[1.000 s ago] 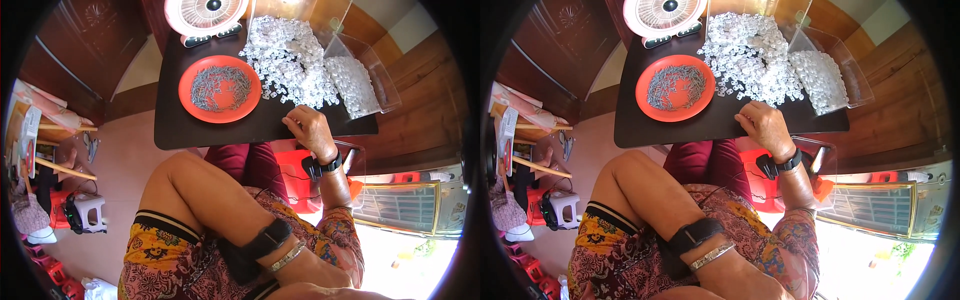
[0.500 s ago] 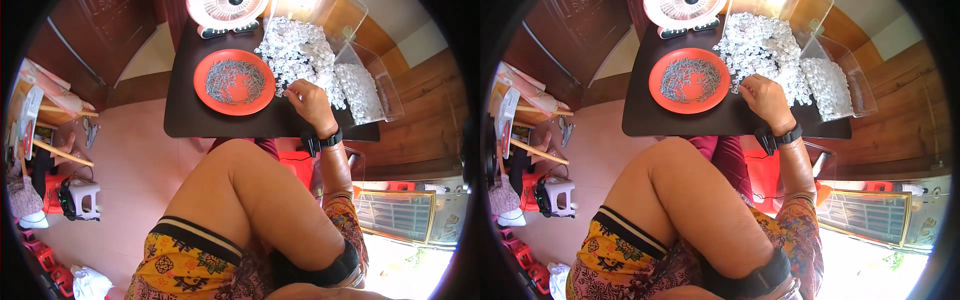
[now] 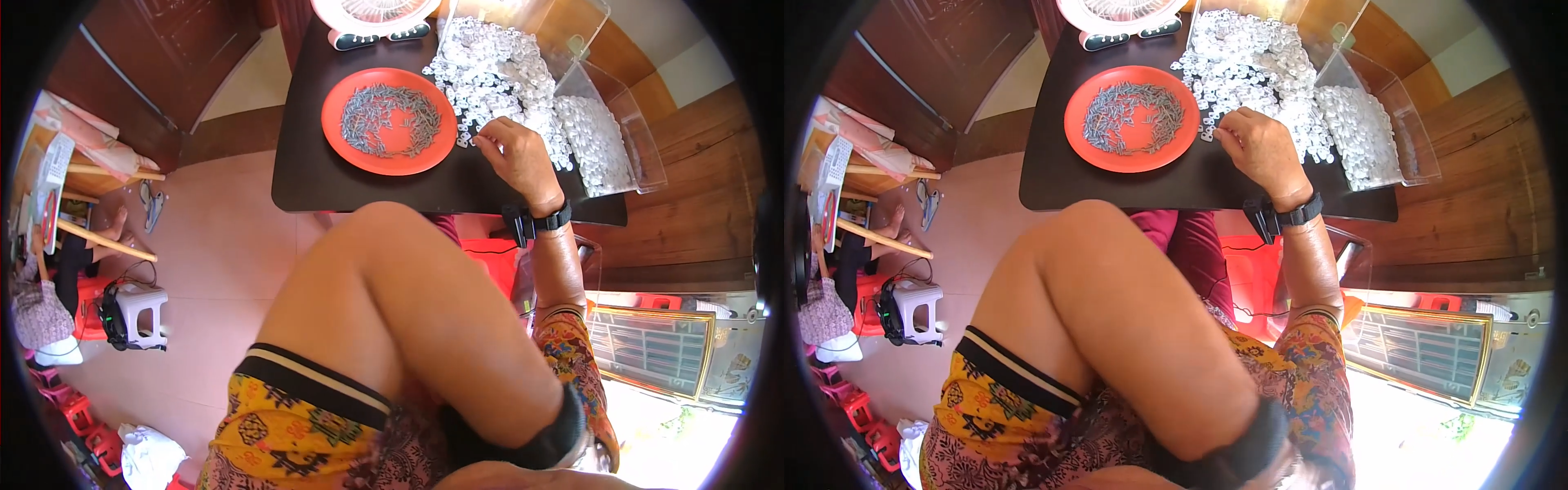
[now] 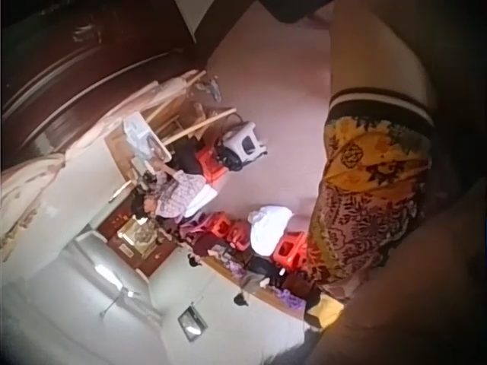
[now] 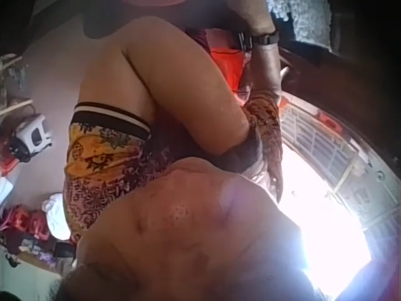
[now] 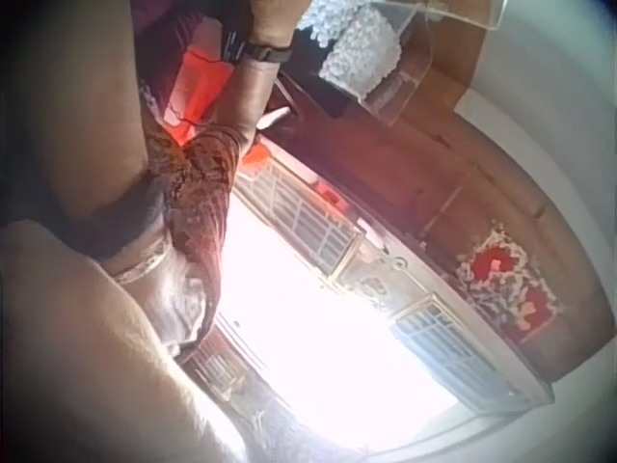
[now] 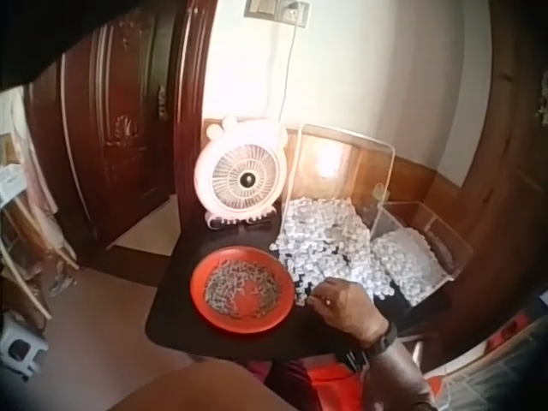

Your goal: Inserting small metal pins into white plastic connector components manually.

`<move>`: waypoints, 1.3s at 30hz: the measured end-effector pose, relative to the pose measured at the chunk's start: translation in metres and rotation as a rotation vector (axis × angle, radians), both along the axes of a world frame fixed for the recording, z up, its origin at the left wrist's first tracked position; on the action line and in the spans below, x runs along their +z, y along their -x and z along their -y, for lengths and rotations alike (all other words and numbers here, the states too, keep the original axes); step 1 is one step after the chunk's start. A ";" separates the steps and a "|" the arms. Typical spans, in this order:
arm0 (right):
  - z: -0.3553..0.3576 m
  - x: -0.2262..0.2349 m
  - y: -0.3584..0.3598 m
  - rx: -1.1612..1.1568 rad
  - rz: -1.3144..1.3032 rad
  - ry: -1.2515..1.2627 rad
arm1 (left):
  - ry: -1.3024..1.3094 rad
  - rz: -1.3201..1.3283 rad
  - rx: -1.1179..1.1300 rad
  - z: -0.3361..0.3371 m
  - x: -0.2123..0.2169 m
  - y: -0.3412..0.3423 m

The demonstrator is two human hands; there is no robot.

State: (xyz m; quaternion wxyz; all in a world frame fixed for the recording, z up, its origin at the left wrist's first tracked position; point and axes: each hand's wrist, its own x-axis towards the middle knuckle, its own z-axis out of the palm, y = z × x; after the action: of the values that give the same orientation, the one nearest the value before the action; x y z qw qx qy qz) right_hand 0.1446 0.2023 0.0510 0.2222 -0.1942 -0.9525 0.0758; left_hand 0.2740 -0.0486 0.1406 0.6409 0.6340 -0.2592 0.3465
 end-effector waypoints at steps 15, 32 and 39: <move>0.003 -0.006 -0.003 0.036 -0.067 -0.026 | -0.081 -0.055 0.070 -0.024 0.006 -0.044; -0.014 0.000 -0.014 -0.038 -0.033 -0.070 | -0.211 -0.077 0.138 -0.019 0.006 0.027; -0.020 -0.008 -0.011 -0.032 -0.013 -0.096 | -0.273 -0.078 0.175 -0.010 0.006 0.016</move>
State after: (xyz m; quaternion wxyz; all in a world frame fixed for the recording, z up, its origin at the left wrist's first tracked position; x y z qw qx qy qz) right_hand 0.1555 0.2226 0.0432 0.2388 -0.1979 -0.9503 0.0275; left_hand 0.2585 -0.0388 0.1470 0.5259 0.7481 -0.2228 0.3377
